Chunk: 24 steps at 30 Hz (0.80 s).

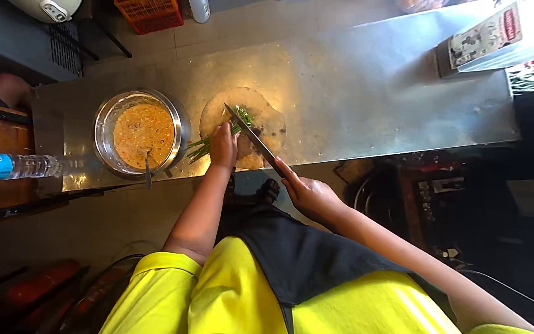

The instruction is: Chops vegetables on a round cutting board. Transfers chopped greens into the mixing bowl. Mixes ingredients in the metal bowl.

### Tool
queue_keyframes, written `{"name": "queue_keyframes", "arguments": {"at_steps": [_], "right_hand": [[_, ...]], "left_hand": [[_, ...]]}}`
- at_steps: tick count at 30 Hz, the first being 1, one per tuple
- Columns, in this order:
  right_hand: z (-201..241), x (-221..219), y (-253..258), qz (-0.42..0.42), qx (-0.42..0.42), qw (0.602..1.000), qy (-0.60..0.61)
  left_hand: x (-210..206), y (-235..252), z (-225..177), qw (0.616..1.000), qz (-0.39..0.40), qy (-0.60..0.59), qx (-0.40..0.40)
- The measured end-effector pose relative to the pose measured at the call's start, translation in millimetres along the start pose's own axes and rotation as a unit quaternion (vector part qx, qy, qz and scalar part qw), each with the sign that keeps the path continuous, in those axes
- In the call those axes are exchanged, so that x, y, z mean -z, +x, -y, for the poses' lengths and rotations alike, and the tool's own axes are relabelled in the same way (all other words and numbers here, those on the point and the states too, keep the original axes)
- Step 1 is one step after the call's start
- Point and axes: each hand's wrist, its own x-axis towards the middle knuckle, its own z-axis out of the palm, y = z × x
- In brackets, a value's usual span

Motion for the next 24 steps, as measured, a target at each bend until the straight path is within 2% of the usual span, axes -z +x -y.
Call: {"name": "queue_keyframes", "arguments": {"at_steps": [4,10,13,22,24], "right_hand": [[3,1,6,0.078,-0.029,0.996,-0.010],[15,9,18,0.131,-0.073,0.988,-0.026],[20,9,19,0.132,-0.080,0.987,-0.039],[25,-2,22,0.117,-0.096,0.988,-0.029],[26,-3,23,0.110,-0.090,0.990,-0.022]], "left_hand": [[5,1,-1,0.999,0.034,-0.001,0.003],[4,-6,9,0.998,0.000,0.044,-0.043],[4,-10,15,0.995,-0.018,0.079,-0.057],[-10,-11,21,0.998,0.031,0.039,-0.028],[-9,-10,21,0.998,0.016,0.035,-0.041]]}}
